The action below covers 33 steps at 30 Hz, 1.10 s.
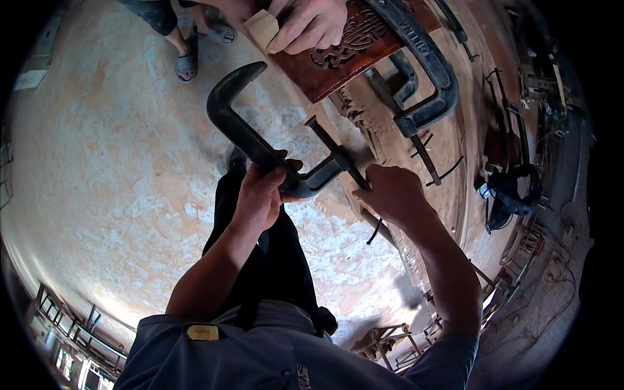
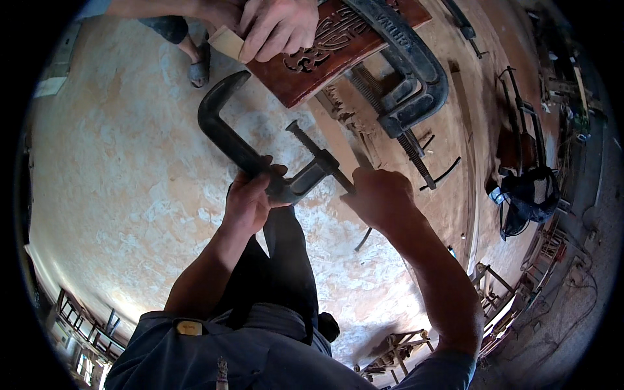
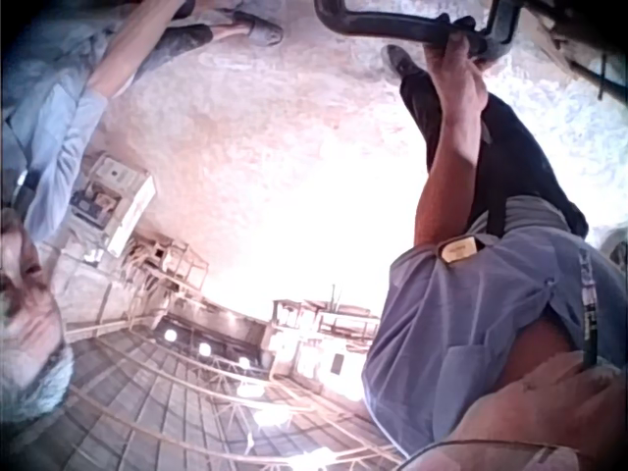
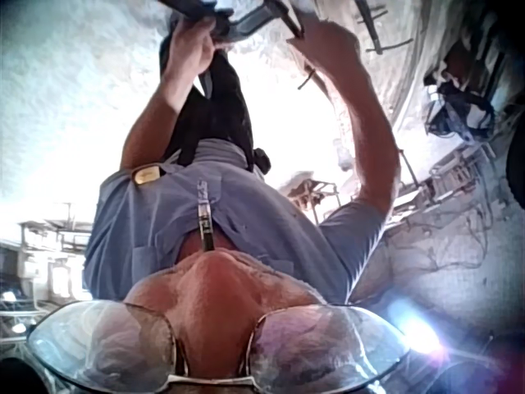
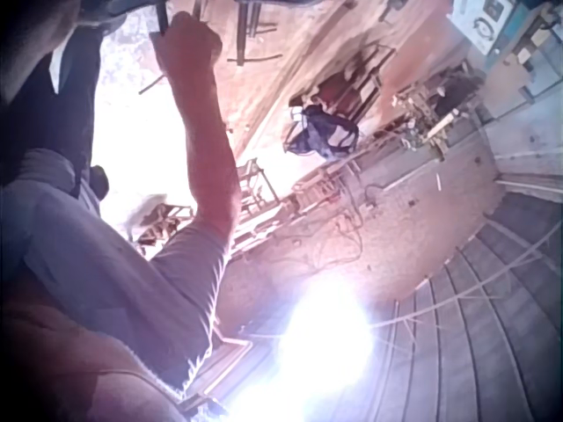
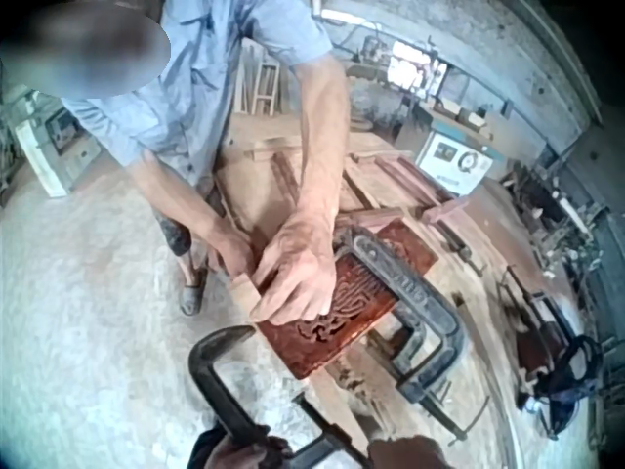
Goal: The person uses C-clamps to secure a carved wooden block to a workbench. They tighten the clamps by hand, reposition the wood, and add a small wooden block as a spacer before tightening another clamp.
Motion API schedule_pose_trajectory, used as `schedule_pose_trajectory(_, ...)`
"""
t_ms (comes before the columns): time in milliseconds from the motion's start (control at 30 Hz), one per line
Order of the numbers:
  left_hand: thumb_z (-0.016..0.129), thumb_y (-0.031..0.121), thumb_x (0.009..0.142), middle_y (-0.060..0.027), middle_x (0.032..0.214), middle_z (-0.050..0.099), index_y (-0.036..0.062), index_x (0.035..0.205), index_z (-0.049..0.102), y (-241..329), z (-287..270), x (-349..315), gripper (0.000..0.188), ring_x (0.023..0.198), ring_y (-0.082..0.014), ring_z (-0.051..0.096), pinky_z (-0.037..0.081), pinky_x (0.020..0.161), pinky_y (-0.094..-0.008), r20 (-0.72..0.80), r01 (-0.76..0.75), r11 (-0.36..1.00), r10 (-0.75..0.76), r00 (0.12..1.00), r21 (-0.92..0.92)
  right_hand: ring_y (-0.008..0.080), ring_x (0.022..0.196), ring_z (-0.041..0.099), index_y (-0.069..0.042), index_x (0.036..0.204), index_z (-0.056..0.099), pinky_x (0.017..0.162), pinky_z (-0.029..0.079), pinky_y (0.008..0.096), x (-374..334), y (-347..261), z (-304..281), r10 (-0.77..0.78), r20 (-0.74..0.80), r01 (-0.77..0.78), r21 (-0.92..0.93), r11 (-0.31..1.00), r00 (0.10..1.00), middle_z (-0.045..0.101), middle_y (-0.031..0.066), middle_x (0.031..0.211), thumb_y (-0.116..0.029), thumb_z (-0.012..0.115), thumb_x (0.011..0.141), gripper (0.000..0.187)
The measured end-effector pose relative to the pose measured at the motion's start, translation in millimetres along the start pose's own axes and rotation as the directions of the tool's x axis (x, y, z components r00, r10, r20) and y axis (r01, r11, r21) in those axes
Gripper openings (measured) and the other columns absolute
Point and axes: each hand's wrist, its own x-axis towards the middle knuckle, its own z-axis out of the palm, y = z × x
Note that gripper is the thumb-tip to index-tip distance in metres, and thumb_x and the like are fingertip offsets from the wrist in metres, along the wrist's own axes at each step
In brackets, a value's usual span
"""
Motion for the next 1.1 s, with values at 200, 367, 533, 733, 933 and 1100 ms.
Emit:
schedule_pose_trajectory(200,0.054,0.008,0.093,-0.0156,0.116,0.061,0.0103,0.127,0.049,1.5,1.4,0.7,0.035,0.103,-0.0297,0.064,0.059,0.077,-0.0536,-0.005,0.037,0.999,-0.037,0.999,-0.016,0.036,0.078,0.065,-0.005,0.086,0.062,0.074,0.05,0.0449,7.8,21.2,13.1,-0.069,0.063,0.065,0.065,0.996,0.996,0.065,0.017,0.08,-0.034,0.062,0.086,0.029)
schedule_pose_trajectory(367,0.053,0.008,0.093,-0.0158,0.116,0.06,0.0102,0.127,0.048,2.8,-1.3,3.0,0.035,0.102,-0.0298,0.064,0.06,0.076,-0.0517,0.002,-0.001,1.0,0.001,1.0,-0.018,0.0354,0.078,0.064,-0.005,0.084,0.063,0.073,0.049,0.046,1.8,-4.0,7.3,0.032,-0.027,-0.032,0.002,0.999,0.999,0.065,0.0166,0.081,-0.032,0.062,0.086,0.028)
schedule_pose_trajectory(533,0.052,0.006,0.093,-0.0158,0.116,0.06,0.0107,0.127,0.048,5.9,3.2,3.9,0.034,0.101,-0.0296,0.065,0.06,0.075,-0.0507,0.001,0.01,1.0,-0.01,1.0,-0.002,0.0338,0.078,0.066,-0.005,0.086,0.062,0.071,0.051,0.0439,2.7,19.4,8.1,-0.14,0.041,0.137,0.073,0.988,0.989,0.067,0.0151,0.083,-0.035,0.063,0.086,0.029)
schedule_pose_trajectory(733,0.052,0.006,0.093,-0.0159,0.115,0.061,0.0113,0.127,0.049,3.7,5.0,2.7,0.034,0.1,-0.029,0.065,0.06,0.075,-0.0517,-0.049,-0.009,1.0,0.008,0.999,-0.011,0.034,0.076,0.066,-0.005,0.086,0.063,0.068,0.051,0.0441,2.0,-4.1,-2.1,0.001,-0.055,-0.007,-0.104,0.995,0.999,0.066,0.0156,0.079,-0.033,0.061,0.088,0.028)
schedule_pose_trajectory(933,0.052,0.007,0.093,-0.0162,0.113,0.062,0.0087,0.124,0.049,5.9,9.5,9.0,0.031,0.098,-0.0277,0.066,0.061,0.074,-0.0484,-0.031,-0.012,1.0,0.012,0.999,-0.003,0.0345,0.075,0.066,-0.003,0.081,0.061,0.068,0.051,0.0434,9.0,22.7,12.8,-0.041,-0.008,0.042,0.142,0.989,0.999,0.066,0.0155,0.072,-0.034,0.067,0.083,0.032)
schedule_pose_trajectory(1100,0.053,0.009,0.094,-0.0177,0.11,0.062,0.0042,0.124,0.044,1.8,13.6,13.2,0.032,0.091,-0.0256,0.068,0.063,0.071,-0.0428,-0.076,-0.021,1.0,0.02,0.997,-0.016,0.0354,0.075,0.066,-0.001,0.081,0.059,0.068,0.05,0.045,5.4,3.3,2.2,0.06,-0.13,-0.067,-0.055,0.996,0.99,0.065,0.0179,0.074,-0.033,0.063,0.086,0.032)
